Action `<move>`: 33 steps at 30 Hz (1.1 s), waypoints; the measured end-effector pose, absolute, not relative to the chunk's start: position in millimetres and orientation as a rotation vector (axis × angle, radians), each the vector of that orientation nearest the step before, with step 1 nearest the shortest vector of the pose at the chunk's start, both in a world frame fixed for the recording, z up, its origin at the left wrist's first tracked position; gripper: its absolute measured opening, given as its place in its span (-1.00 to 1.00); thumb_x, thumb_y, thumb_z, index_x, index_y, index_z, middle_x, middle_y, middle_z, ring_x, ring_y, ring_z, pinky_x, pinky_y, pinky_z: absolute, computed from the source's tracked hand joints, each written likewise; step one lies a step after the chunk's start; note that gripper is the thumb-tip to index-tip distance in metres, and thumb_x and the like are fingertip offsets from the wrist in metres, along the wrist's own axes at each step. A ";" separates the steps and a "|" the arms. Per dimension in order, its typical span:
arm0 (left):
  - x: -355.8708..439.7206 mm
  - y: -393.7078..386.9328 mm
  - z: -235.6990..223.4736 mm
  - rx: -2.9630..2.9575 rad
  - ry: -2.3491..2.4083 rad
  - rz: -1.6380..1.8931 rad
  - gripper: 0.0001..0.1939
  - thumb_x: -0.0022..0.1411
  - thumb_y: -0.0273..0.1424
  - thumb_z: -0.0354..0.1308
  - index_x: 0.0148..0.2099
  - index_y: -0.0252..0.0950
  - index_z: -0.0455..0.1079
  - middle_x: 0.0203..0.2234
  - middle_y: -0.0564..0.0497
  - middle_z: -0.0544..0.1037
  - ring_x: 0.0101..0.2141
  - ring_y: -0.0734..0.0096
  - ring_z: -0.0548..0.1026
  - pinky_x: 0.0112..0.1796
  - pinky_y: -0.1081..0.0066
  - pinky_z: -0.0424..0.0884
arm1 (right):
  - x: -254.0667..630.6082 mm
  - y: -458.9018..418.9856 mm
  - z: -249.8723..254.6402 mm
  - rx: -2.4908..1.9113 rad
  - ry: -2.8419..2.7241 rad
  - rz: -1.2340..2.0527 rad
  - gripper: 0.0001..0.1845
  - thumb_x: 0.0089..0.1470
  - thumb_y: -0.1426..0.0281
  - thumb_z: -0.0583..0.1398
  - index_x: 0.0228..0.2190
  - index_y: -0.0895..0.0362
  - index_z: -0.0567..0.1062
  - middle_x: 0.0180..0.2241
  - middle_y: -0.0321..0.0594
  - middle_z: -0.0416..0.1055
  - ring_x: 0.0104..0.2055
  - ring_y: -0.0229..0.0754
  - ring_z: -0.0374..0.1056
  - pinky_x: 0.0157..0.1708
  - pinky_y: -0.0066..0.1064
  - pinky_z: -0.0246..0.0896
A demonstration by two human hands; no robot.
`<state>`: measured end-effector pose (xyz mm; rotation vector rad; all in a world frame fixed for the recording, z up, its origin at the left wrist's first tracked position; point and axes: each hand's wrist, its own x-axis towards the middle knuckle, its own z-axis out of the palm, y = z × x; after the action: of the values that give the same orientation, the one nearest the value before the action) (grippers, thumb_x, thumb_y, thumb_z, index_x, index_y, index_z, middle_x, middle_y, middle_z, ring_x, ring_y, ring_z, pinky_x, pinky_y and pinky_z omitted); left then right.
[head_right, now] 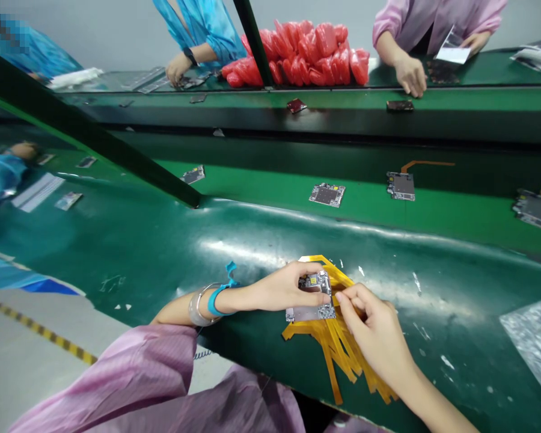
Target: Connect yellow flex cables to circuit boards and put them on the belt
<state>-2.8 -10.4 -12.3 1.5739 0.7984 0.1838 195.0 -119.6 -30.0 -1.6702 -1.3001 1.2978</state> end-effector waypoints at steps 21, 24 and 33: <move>-0.4 -4.3 -17.8 1.586 0.810 0.280 -0.65 0.31 -0.12 0.17 -0.30 -0.33 0.47 -0.43 0.07 0.47 -0.38 0.46 0.37 -0.38 0.48 0.25 | 201.3 -118.7 -37.0 -1.614 -1.166 1.424 -0.50 0.37 -0.06 0.02 -0.03 0.06 0.45 -0.52 -0.41 0.28 -0.59 -0.24 0.30 -0.53 -0.37 0.24; -2.5 6.7 -17.5 1.575 0.895 0.272 -0.67 0.31 -0.14 0.16 -0.30 -0.33 0.44 -0.46 0.09 0.46 -0.42 0.47 0.38 -0.41 0.48 0.24 | 209.1 -111.9 -44.8 -1.682 -1.248 1.177 -0.50 0.39 -0.02 0.01 0.07 0.06 0.43 -0.35 -0.25 0.45 -0.33 -0.12 0.45 -0.19 -0.23 0.36; -32.9 176.4 -36.3 1.674 1.526 0.810 -0.68 0.36 -0.27 0.17 0.02 -0.41 0.45 -0.09 -0.19 0.63 -0.15 0.30 0.57 -0.13 0.39 0.44 | 224.0 -94.6 -68.7 -1.763 -1.544 0.549 -0.58 0.34 0.08 0.11 0.05 0.06 0.46 0.05 0.02 0.45 0.11 0.12 0.30 0.13 0.06 0.22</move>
<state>-32.9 176.4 -36.3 1.6737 1.5259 0.8098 224.0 -94.6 -68.7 -1.7625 -1.5438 0.5493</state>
